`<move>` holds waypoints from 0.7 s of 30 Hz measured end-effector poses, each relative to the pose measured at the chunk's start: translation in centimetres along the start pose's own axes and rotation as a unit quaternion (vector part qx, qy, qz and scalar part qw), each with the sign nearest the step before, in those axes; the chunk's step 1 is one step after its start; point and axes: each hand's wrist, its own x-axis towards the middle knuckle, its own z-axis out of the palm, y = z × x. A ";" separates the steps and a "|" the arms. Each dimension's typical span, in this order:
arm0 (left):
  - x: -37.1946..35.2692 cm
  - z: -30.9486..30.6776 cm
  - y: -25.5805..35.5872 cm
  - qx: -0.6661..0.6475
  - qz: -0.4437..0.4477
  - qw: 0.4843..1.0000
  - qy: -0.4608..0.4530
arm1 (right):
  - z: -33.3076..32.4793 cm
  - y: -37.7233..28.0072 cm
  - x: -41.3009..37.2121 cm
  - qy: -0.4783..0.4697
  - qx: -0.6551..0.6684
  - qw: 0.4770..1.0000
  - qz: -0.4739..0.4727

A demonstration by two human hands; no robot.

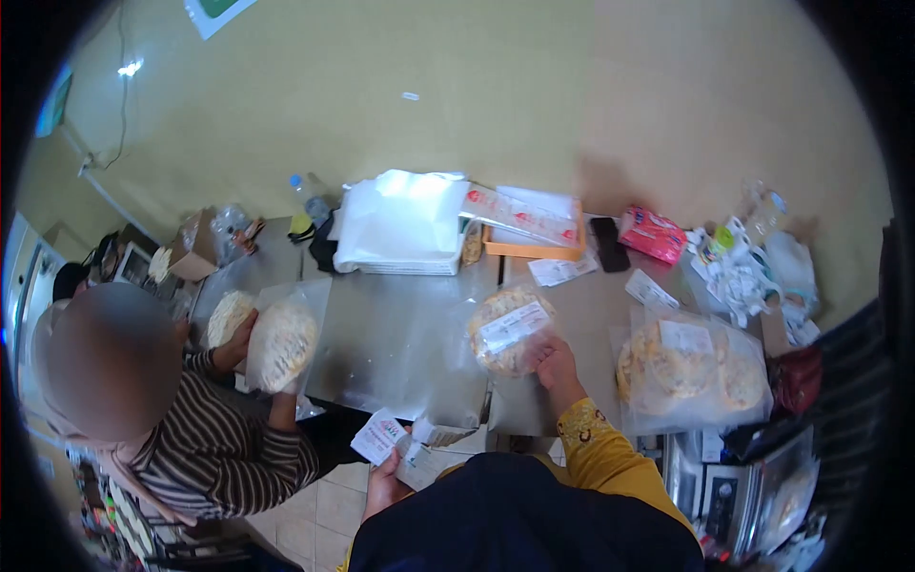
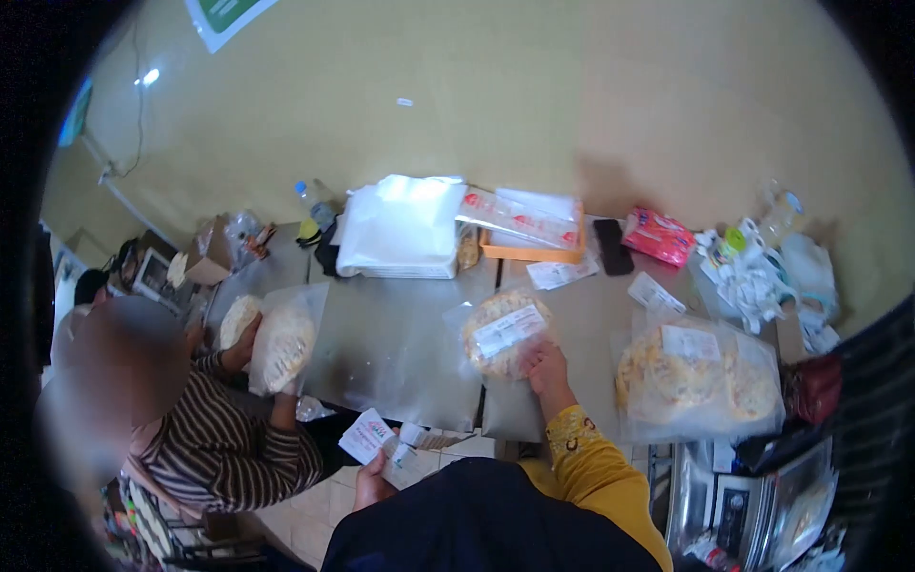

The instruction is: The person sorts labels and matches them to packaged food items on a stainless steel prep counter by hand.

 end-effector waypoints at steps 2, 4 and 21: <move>-0.5 -0.8 0.3 -0.016 -0.011 0.999 -0.030 | -1.4 0.2 -0.8 -0.012 0.017 1.000 0.019; -0.8 -1.9 0.7 0.010 0.014 0.996 -0.082 | -2.4 1.4 -1.1 -0.004 0.042 0.999 0.033; -1.2 -2.0 0.6 0.111 -0.085 0.956 -0.259 | 5.7 -12.7 -16.6 0.084 -0.060 0.971 -0.216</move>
